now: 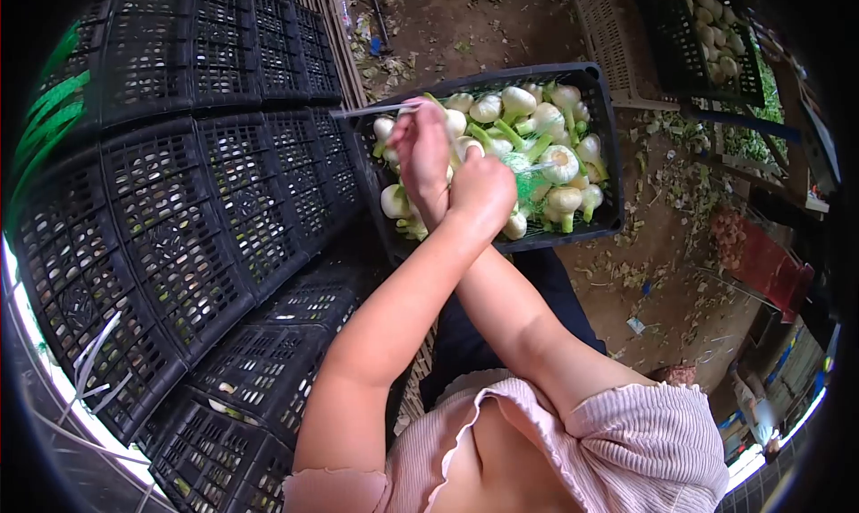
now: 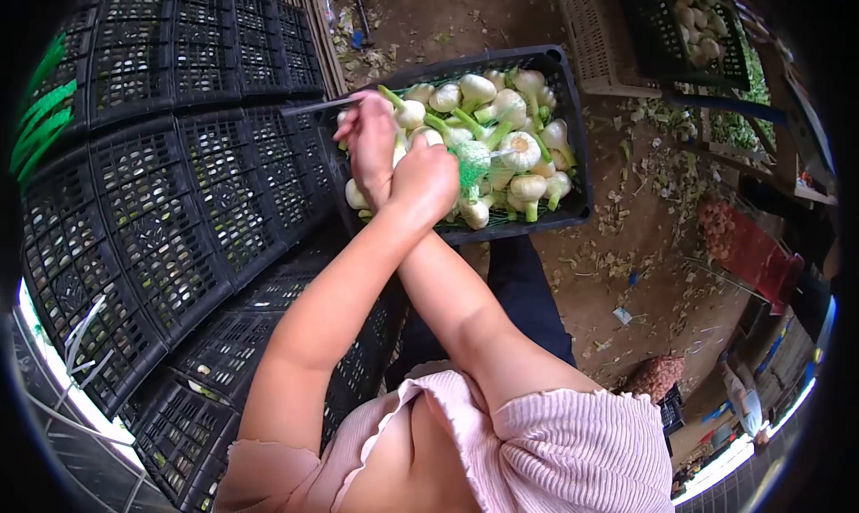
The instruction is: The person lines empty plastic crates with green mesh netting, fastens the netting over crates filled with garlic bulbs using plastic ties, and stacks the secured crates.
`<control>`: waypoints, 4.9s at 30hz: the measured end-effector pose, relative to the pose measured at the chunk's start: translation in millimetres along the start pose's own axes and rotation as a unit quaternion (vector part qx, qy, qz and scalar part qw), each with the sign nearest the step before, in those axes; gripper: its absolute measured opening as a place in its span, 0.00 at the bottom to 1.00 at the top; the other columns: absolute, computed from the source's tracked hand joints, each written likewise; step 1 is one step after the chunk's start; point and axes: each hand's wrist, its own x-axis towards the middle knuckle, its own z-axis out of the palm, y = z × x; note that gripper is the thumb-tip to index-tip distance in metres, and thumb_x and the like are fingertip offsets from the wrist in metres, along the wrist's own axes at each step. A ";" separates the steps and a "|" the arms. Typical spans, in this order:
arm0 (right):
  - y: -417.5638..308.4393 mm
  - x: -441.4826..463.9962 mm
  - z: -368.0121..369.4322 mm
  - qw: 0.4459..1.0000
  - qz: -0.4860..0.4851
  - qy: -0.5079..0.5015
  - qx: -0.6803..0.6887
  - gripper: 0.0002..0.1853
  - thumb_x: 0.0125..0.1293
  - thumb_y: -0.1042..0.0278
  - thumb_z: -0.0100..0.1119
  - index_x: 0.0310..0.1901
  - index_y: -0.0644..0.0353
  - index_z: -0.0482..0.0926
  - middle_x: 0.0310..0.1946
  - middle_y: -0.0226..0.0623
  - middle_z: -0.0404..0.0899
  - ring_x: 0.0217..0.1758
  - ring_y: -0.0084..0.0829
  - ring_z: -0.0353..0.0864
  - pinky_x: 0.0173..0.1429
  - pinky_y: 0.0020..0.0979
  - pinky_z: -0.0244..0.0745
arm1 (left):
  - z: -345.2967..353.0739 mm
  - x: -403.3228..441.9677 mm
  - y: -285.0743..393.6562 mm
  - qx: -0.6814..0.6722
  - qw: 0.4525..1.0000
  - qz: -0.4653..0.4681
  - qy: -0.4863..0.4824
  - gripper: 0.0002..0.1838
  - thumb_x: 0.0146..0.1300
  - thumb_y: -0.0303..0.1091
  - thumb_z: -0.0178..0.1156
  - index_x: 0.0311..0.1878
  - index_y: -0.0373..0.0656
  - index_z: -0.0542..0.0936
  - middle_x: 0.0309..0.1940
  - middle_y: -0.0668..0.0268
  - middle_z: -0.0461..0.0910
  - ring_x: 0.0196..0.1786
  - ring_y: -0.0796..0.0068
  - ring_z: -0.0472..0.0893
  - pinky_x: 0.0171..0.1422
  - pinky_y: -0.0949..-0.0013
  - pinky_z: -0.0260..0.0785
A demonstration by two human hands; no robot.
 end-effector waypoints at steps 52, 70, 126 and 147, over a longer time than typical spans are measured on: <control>-156.0 47.9 -30.0 0.157 -0.173 -0.560 -0.795 0.06 0.56 0.63 0.48 0.31 0.54 0.73 0.28 0.26 0.72 0.44 0.29 0.70 0.62 0.39 0.53 | 12.5 -15.4 -31.3 -0.160 0.972 0.153 0.080 0.05 0.47 0.27 0.50 0.26 0.40 0.76 0.29 0.61 0.74 0.36 0.62 0.74 0.42 0.63 0.67; 29.0 -38.1 -19.2 0.927 0.007 -0.042 -0.373 0.17 0.66 0.60 0.38 0.22 0.61 0.63 0.15 0.26 0.60 0.19 0.20 0.58 0.24 0.25 0.56 | 26.1 -13.4 -23.2 -0.259 0.953 -0.155 0.022 0.07 0.49 0.30 0.52 0.26 0.36 0.75 0.29 0.53 0.76 0.32 0.52 0.76 0.37 0.57 0.67; -107.8 43.1 -27.3 0.906 0.186 -0.046 -0.377 0.14 0.65 0.59 0.41 0.24 0.55 0.67 0.11 0.17 0.52 0.12 0.13 0.46 0.15 0.19 0.42 | 53.5 -35.3 -26.5 -0.455 0.875 -0.126 0.109 0.14 0.52 0.41 0.56 0.34 0.41 0.69 0.25 0.55 0.71 0.35 0.54 0.74 0.37 0.58 0.67; -117.1 55.7 -37.4 0.821 0.094 -0.215 -0.521 0.17 0.64 0.58 0.45 0.39 0.65 0.74 0.27 0.33 0.75 0.30 0.23 0.74 0.35 0.25 0.69 | 66.4 -0.6 -24.5 -0.585 0.748 -0.171 0.263 0.05 0.51 0.26 0.57 0.31 0.39 0.72 0.22 0.68 0.69 0.24 0.77 0.69 0.29 0.74 0.62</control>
